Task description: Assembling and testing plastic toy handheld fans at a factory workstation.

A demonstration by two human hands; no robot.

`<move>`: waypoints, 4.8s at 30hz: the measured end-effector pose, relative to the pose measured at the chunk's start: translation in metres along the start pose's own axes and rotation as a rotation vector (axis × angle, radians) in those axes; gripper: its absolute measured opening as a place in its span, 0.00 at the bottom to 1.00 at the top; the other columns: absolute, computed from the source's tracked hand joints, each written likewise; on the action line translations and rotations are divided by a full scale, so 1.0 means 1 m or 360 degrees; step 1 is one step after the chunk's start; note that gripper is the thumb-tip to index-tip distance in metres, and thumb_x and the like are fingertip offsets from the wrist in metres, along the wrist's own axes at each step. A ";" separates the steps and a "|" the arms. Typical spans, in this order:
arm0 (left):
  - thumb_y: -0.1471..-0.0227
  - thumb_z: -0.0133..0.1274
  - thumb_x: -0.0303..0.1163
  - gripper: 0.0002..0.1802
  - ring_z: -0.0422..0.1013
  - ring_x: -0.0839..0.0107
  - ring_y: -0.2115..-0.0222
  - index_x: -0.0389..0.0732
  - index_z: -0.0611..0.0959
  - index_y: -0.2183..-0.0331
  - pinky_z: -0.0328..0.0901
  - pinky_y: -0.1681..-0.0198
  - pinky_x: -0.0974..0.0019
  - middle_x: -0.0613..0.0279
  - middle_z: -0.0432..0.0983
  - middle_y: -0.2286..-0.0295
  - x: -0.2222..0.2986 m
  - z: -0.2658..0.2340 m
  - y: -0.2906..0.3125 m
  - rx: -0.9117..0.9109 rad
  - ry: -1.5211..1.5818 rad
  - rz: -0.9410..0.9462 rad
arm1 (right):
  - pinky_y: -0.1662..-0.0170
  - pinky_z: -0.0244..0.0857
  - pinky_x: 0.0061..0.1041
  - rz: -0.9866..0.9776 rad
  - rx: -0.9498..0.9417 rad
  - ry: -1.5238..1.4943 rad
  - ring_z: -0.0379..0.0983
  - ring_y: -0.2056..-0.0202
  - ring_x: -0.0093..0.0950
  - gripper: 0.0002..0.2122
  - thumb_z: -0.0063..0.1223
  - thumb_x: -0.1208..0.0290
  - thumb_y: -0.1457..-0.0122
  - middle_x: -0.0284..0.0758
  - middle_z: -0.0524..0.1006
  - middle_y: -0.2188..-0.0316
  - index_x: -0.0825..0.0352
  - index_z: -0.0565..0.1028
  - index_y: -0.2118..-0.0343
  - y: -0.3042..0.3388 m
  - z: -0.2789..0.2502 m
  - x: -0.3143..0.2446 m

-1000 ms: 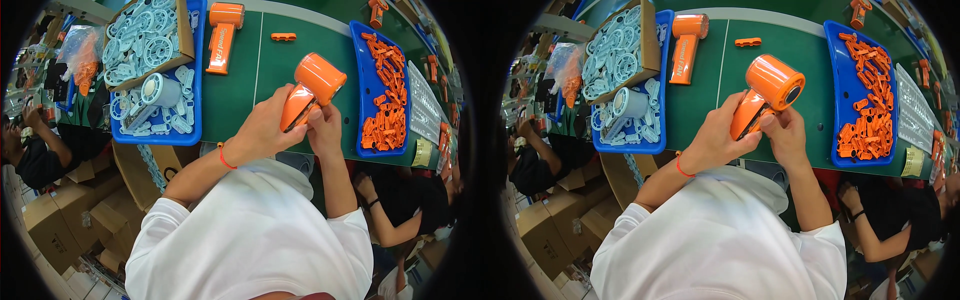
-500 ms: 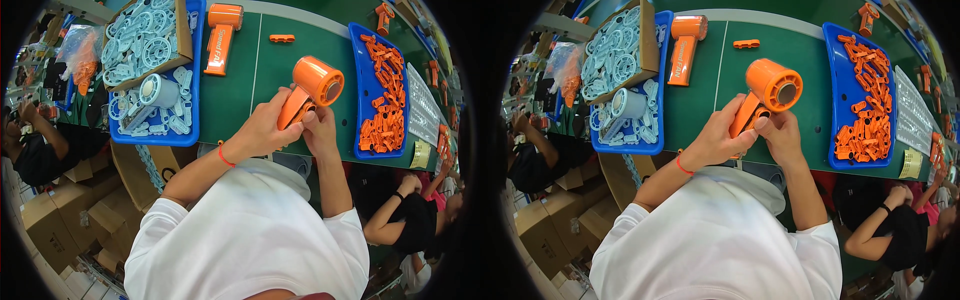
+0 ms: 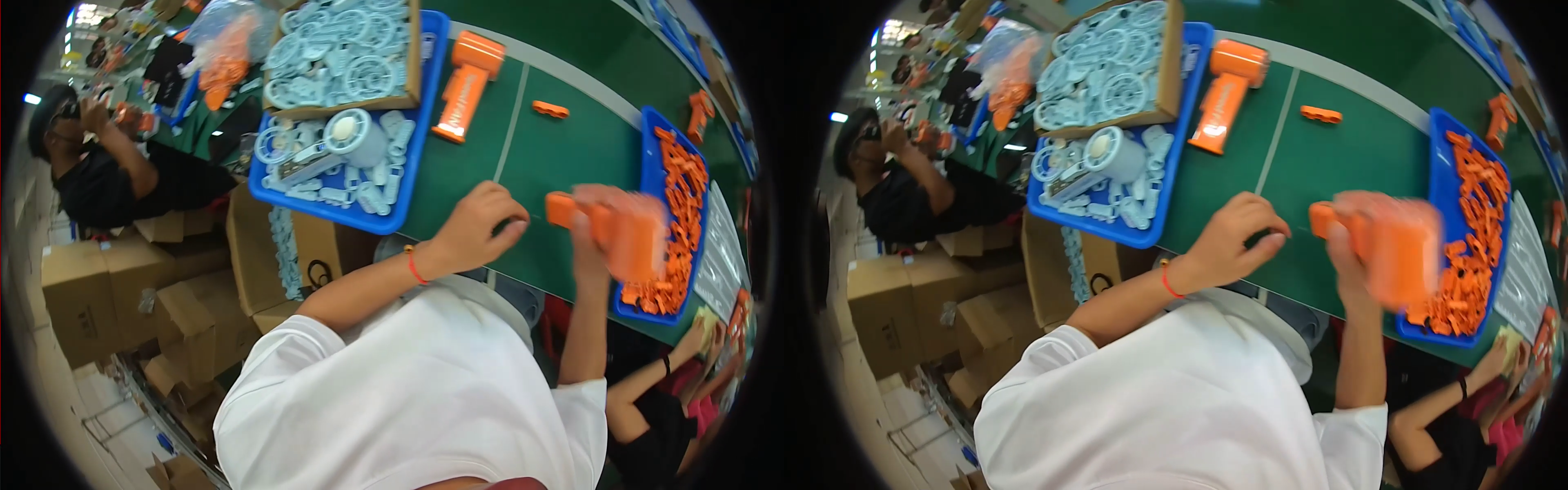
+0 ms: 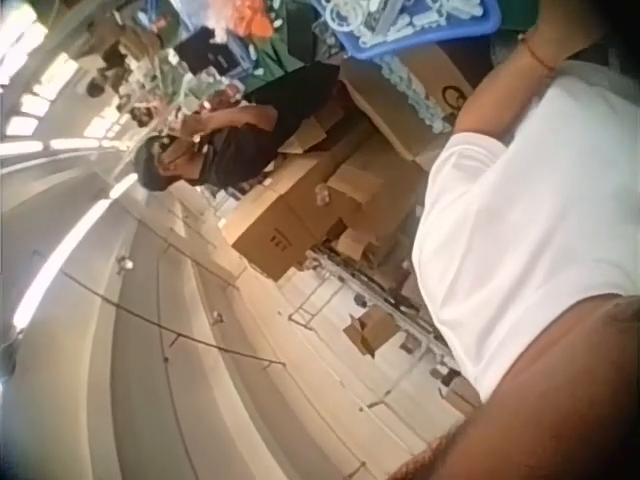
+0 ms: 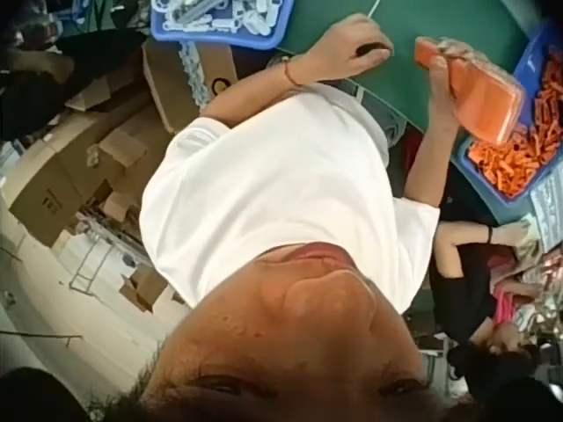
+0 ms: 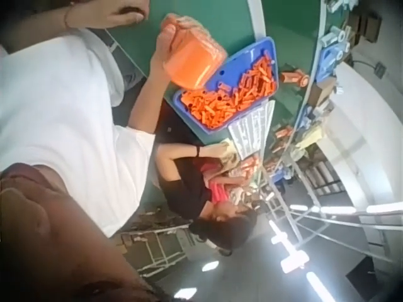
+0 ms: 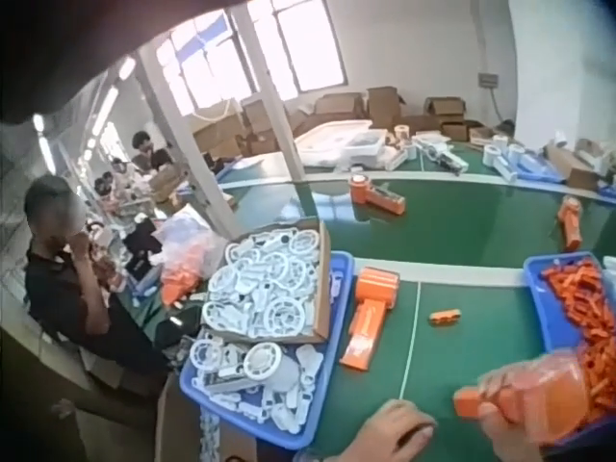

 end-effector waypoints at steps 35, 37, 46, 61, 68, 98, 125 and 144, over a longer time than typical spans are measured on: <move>0.59 0.60 0.39 0.31 0.59 0.59 0.52 0.38 0.68 0.53 0.54 0.48 0.57 0.58 0.65 0.57 0.049 -0.007 -0.004 0.0354 -0.0650 0.0585 | 0.55 0.61 0.30 -0.0139 -0.0553 0.1063 0.69 0.57 0.34 0.28 0.62 0.77 0.61 0.38 0.71 0.57 0.69 0.67 0.52 0.028 0.008 0.004; 0.56 0.57 0.44 0.36 0.58 0.60 0.51 0.39 0.63 0.49 0.54 0.48 0.58 0.54 0.60 0.53 0.017 -0.022 0.011 0.0697 0.0093 0.0042 | 0.56 0.62 0.27 0.0219 -0.0351 0.0513 0.69 0.57 0.30 0.27 0.61 0.76 0.57 0.37 0.71 0.57 0.70 0.66 0.51 0.034 0.003 0.009; 0.50 0.51 0.36 0.34 0.60 0.65 0.54 0.29 0.56 0.48 0.58 0.51 0.65 0.49 0.60 0.55 0.010 0.056 -0.047 -0.0266 0.1192 -0.0623 | 0.53 0.62 0.23 0.0466 0.0005 -0.0277 0.63 0.50 0.26 0.27 0.55 0.70 0.48 0.37 0.70 0.55 0.70 0.61 0.45 0.019 0.002 0.006; 0.55 0.49 0.41 0.22 0.70 0.54 0.58 0.31 0.76 0.64 0.66 0.56 0.60 0.44 0.73 0.66 -0.090 0.132 -0.368 0.0243 -0.0512 -0.0786 | 0.60 0.61 0.36 0.0396 -0.0213 0.1609 0.64 0.65 0.42 0.08 0.47 0.86 0.56 0.41 0.68 0.68 0.70 0.70 0.71 0.002 -0.137 0.041; 0.50 0.35 0.62 0.34 0.72 0.51 0.62 0.42 0.68 0.55 0.63 0.61 0.52 0.45 0.75 0.64 -0.090 0.060 -0.393 0.0232 -0.1227 -0.0628 | 0.62 0.61 0.29 0.0472 0.0182 0.1271 0.65 0.69 0.35 0.07 0.47 0.85 0.55 0.39 0.68 0.69 0.71 0.72 0.70 0.013 -0.160 0.032; 0.58 0.54 0.24 0.38 0.69 0.71 0.71 0.40 0.52 0.48 0.65 0.65 0.67 0.59 0.68 0.68 0.007 -0.023 -0.034 0.0063 0.1482 -0.0756 | 0.65 0.66 0.33 -0.0034 -0.0190 0.1163 0.71 0.66 0.41 0.14 0.55 0.72 0.53 0.39 0.73 0.63 0.64 0.72 0.62 0.004 -0.040 -0.003; 0.57 0.60 0.37 0.46 0.67 0.52 0.57 0.29 0.52 0.46 0.63 0.55 0.59 0.41 0.62 0.55 0.004 0.032 -0.005 -0.0269 0.0197 -0.0308 | 0.73 0.66 0.15 0.1060 0.0231 -0.0296 0.73 0.72 0.19 0.11 0.56 0.77 0.49 0.36 0.77 0.70 0.74 0.73 0.63 0.041 -0.003 0.021; 0.58 0.54 0.32 0.31 0.71 0.60 0.70 0.29 0.62 0.53 0.66 0.65 0.64 0.48 0.71 0.69 0.013 0.042 -0.010 -0.0479 0.0665 -0.0721 | 0.65 0.68 0.19 0.0711 0.0208 -0.0637 0.73 0.64 0.24 0.29 0.61 0.56 0.52 0.40 0.73 0.61 0.73 0.65 0.54 0.033 -0.005 0.023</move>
Point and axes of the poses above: each hand's wrist, its own y-axis away from the middle knuckle, its own z-axis out of the palm, x = y × z, the point moved 8 cm from there along -y, towards the middle knuckle
